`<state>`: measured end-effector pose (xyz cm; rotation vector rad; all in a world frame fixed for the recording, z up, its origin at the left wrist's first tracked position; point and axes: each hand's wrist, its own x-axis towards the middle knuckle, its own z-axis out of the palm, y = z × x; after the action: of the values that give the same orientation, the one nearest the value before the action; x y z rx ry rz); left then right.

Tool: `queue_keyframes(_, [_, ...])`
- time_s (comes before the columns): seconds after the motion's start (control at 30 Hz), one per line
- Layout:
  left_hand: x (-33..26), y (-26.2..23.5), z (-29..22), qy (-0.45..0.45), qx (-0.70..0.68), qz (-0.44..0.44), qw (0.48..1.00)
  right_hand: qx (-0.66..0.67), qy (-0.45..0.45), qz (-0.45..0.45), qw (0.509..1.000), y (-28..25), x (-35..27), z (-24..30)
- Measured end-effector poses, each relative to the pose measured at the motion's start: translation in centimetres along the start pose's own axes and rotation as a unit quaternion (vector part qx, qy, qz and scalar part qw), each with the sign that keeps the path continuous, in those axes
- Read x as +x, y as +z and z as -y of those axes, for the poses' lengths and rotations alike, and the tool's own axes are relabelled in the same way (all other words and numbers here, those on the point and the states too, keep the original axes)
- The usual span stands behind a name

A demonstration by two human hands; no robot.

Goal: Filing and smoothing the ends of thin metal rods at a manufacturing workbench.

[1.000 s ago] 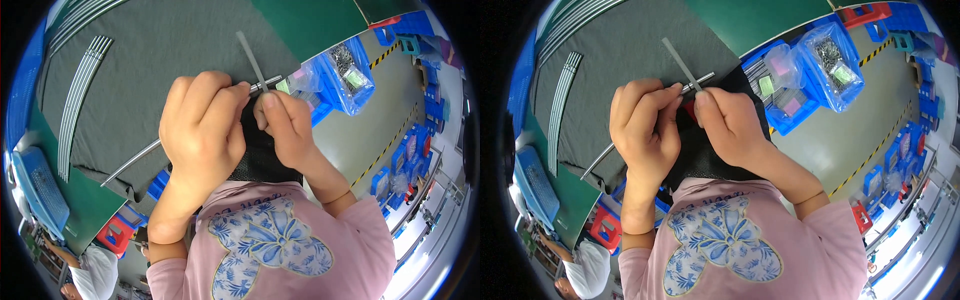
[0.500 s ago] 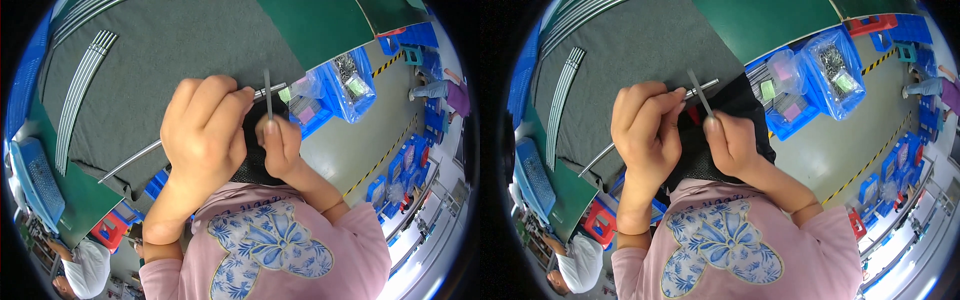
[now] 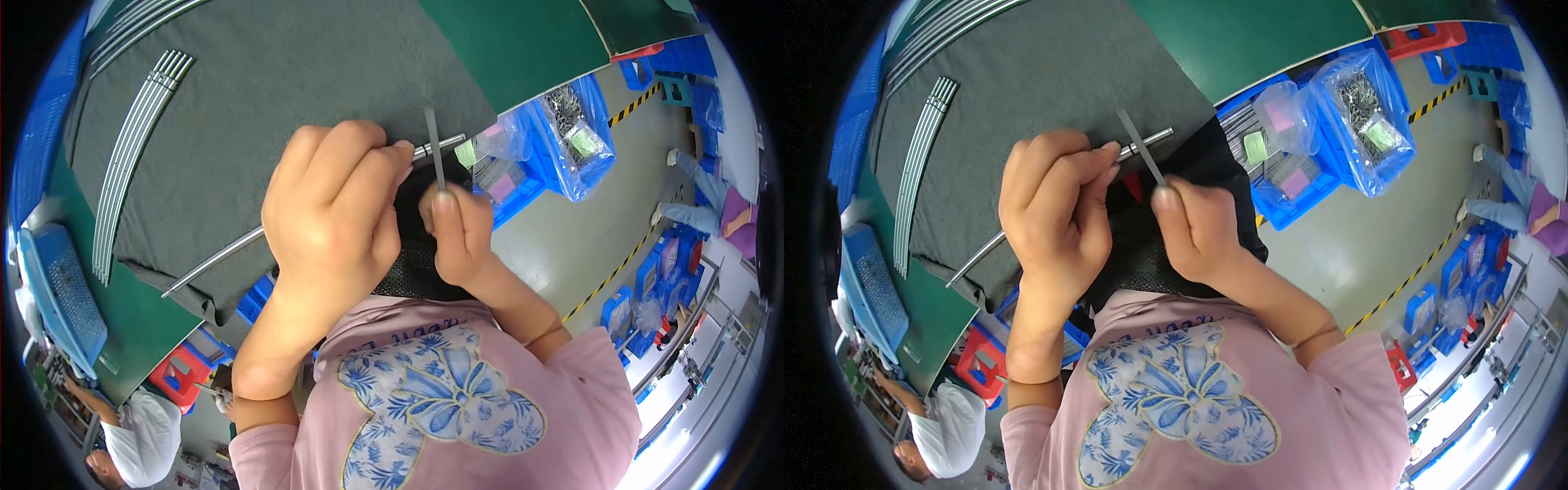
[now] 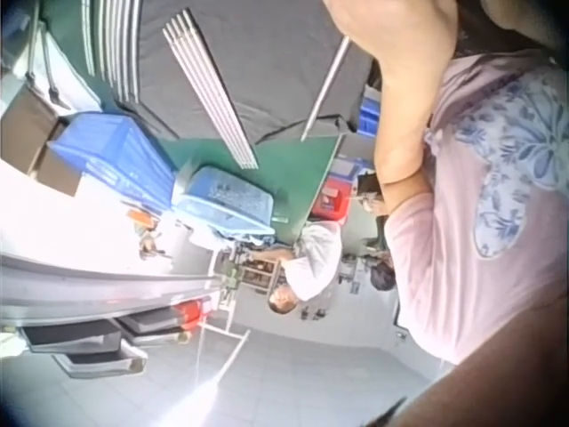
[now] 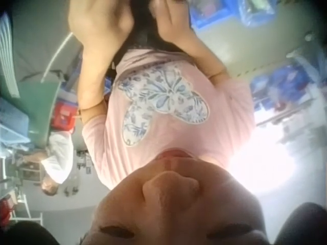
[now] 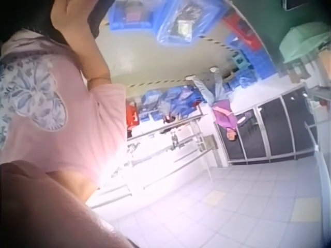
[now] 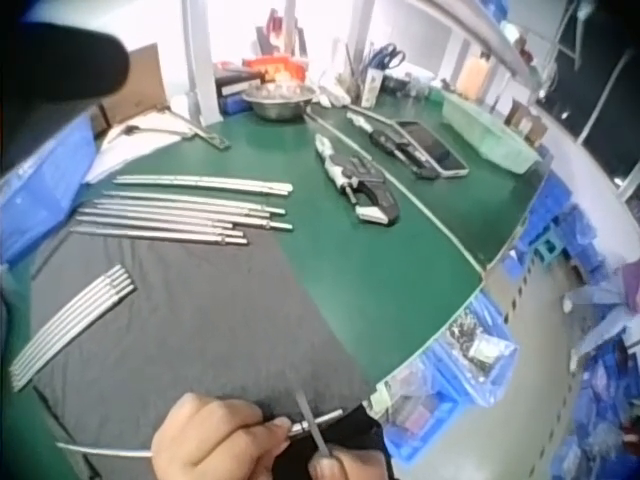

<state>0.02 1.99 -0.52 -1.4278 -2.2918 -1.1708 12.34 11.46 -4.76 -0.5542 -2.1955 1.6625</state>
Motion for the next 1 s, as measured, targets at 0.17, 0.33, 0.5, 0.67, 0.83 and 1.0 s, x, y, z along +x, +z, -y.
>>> queue_keyframes(0.17, [0.1,-0.2,0.0,0.014,0.001,-0.012,1.000,-0.005,-0.025,0.002,1.000,0.0,2.3,1.4])
queue_keyframes(0.33, [-0.1,0.3,0.1,0.008,-0.009,-0.015,1.000,0.003,0.008,0.009,1.000,-0.2,-0.7,0.1])
queue_keyframes(0.5, [-0.2,-0.2,-0.4,-0.003,-0.020,-0.012,1.000,0.016,0.028,0.029,0.999,-0.4,2.6,2.6])
queue_keyframes(0.67, [-0.3,0.4,-0.1,0.007,-0.006,-0.018,1.000,0.007,0.104,0.058,0.993,-1.3,-1.0,2.3])
queue_keyframes(0.83, [-0.2,0.0,0.1,0.015,-0.001,-0.011,1.000,0.001,0.127,0.095,0.987,-2.1,3.2,5.4])
queue_keyframes(1.0, [-0.2,0.4,0.0,0.004,-0.010,-0.011,1.000,0.037,0.120,0.093,0.988,-2.5,-0.4,3.4])
